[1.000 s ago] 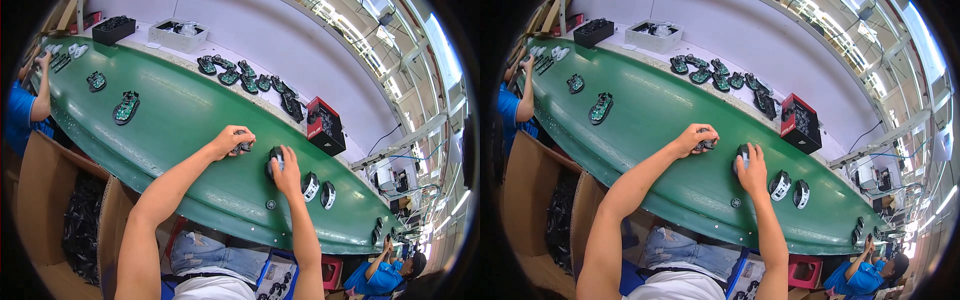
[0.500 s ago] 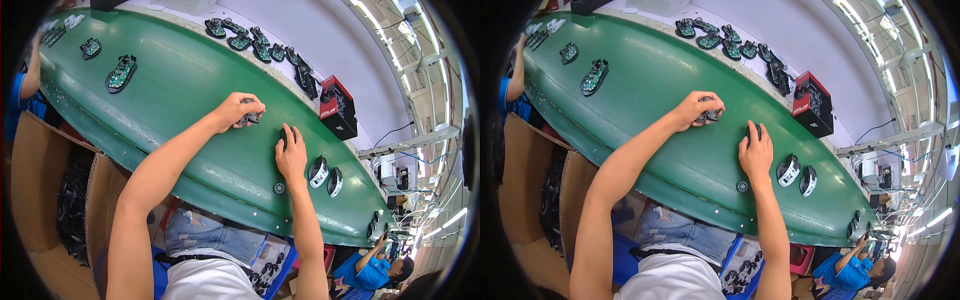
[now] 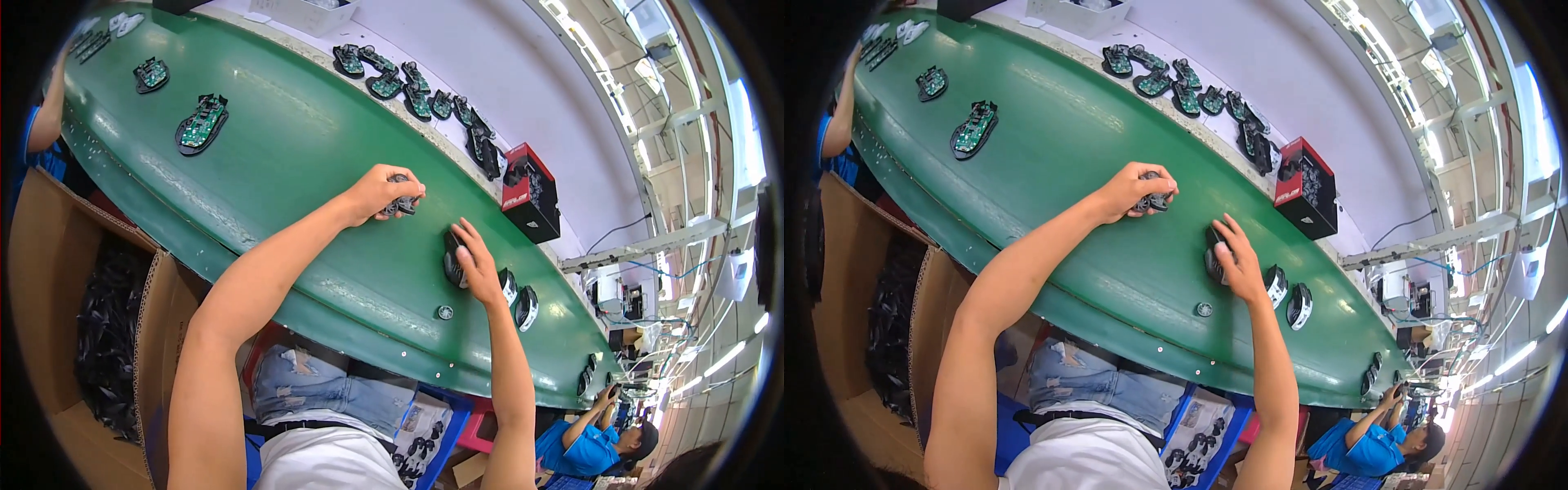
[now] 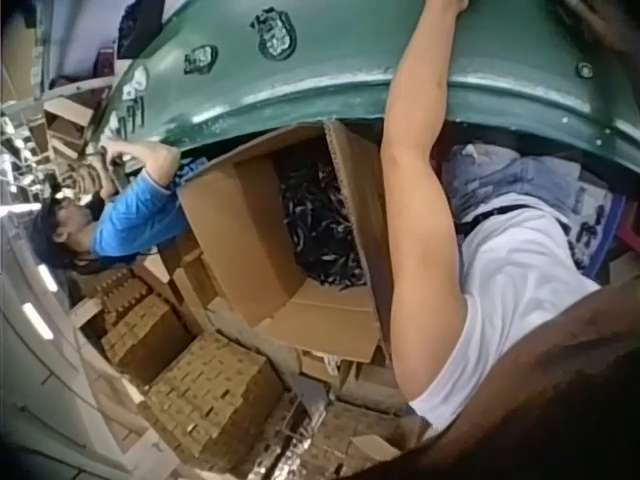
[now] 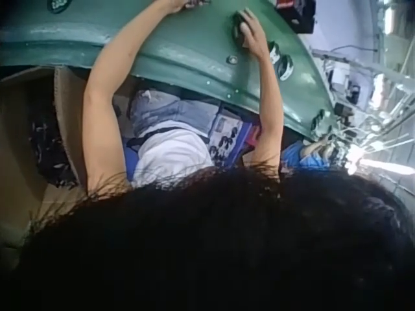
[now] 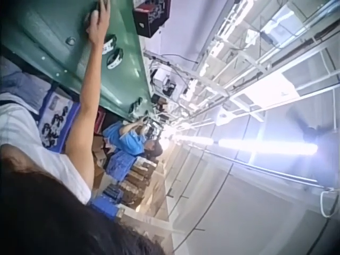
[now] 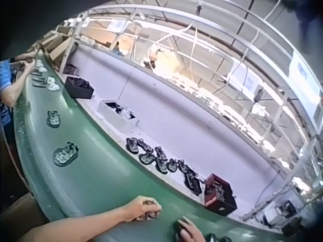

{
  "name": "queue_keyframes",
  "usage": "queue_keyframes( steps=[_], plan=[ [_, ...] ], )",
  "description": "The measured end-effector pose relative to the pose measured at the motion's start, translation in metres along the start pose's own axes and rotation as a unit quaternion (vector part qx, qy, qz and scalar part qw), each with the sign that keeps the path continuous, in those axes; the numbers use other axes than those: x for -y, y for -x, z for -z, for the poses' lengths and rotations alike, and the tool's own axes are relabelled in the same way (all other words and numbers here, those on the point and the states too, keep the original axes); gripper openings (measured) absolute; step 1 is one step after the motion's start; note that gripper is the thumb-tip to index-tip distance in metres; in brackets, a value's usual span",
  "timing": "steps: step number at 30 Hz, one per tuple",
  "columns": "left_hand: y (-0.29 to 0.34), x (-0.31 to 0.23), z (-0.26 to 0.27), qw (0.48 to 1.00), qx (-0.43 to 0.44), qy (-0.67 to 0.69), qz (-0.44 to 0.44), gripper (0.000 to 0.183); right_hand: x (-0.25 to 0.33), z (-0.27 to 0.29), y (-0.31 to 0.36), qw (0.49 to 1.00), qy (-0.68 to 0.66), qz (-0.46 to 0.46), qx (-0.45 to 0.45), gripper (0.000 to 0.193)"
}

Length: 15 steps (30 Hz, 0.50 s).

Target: The person assembles computer mice on a conveyor belt by installing scroll wheels and internal components onto mouse bases and attaching the mouse covers by hand.

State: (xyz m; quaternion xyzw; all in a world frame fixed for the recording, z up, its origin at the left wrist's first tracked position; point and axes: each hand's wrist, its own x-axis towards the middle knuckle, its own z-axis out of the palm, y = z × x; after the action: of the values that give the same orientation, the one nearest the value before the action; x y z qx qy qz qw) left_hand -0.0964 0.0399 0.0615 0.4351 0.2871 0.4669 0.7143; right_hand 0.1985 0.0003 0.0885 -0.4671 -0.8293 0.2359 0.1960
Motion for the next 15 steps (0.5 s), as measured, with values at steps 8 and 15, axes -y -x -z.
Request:
queue_keyframes(
  steps=[8,15],
  plan=[
    [-0.001,-0.003,0.003,1.000,-0.017,-0.003,-0.006,0.021,0.008,-0.029,-0.031,0.971,0.199,-0.007,-0.129,0.037],
    [-0.007,0.004,0.004,1.000,-0.003,-0.010,-0.002,0.022,-0.007,-0.015,-0.028,0.994,0.029,-0.002,-0.109,0.035]
  ],
)
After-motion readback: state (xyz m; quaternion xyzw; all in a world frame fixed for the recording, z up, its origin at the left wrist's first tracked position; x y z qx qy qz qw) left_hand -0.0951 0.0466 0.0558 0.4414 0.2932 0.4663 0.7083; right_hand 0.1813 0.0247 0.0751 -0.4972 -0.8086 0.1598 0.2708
